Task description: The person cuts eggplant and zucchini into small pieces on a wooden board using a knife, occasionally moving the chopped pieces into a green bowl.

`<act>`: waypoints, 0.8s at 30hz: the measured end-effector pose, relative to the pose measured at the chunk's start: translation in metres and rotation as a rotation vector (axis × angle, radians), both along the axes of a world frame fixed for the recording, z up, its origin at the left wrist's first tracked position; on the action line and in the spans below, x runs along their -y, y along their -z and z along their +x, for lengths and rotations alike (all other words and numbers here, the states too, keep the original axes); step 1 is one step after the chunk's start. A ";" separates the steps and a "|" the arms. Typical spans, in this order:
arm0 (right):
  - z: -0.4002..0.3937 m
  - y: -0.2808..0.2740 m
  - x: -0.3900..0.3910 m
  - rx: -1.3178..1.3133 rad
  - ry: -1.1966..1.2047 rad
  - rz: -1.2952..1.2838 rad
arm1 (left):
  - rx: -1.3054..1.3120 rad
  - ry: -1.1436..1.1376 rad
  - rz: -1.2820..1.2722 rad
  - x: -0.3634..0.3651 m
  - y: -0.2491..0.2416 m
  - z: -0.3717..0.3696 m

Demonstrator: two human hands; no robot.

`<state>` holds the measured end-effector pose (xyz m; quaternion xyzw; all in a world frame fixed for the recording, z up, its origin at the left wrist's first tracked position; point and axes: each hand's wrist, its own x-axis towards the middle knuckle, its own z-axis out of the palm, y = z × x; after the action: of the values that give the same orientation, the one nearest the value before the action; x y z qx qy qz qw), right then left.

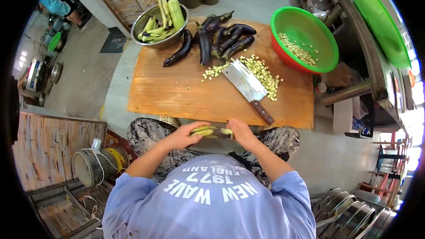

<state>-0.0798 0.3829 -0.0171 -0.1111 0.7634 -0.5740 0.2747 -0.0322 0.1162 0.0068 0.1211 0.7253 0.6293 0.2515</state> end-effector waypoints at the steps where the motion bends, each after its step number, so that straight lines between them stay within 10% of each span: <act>1: -0.001 0.009 -0.005 0.227 0.033 0.049 | -0.100 -0.001 -0.066 -0.002 -0.001 0.005; 4: -0.009 0.028 -0.024 0.407 -0.115 0.333 | -0.294 0.046 -0.316 0.006 0.002 0.014; 7: -0.017 0.015 -0.031 -0.169 -0.624 0.769 | -0.342 0.079 -0.545 0.019 -0.004 0.024; 13: -0.014 0.015 -0.029 -0.182 -0.690 0.767 | -0.397 -0.069 -0.596 0.045 0.010 -0.006; 20: -0.008 -0.021 -0.017 -0.830 -0.152 0.701 | -0.625 -0.090 -0.498 0.026 0.018 -0.082; 24: -0.048 -0.002 -0.046 -0.714 0.058 0.948 | -0.844 -0.188 -0.711 0.012 0.036 -0.098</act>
<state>-0.1277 0.4287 -0.0148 -0.1415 0.9844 -0.1048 0.0047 -0.1304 0.1046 -0.0288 0.2050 0.9383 0.2629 -0.0925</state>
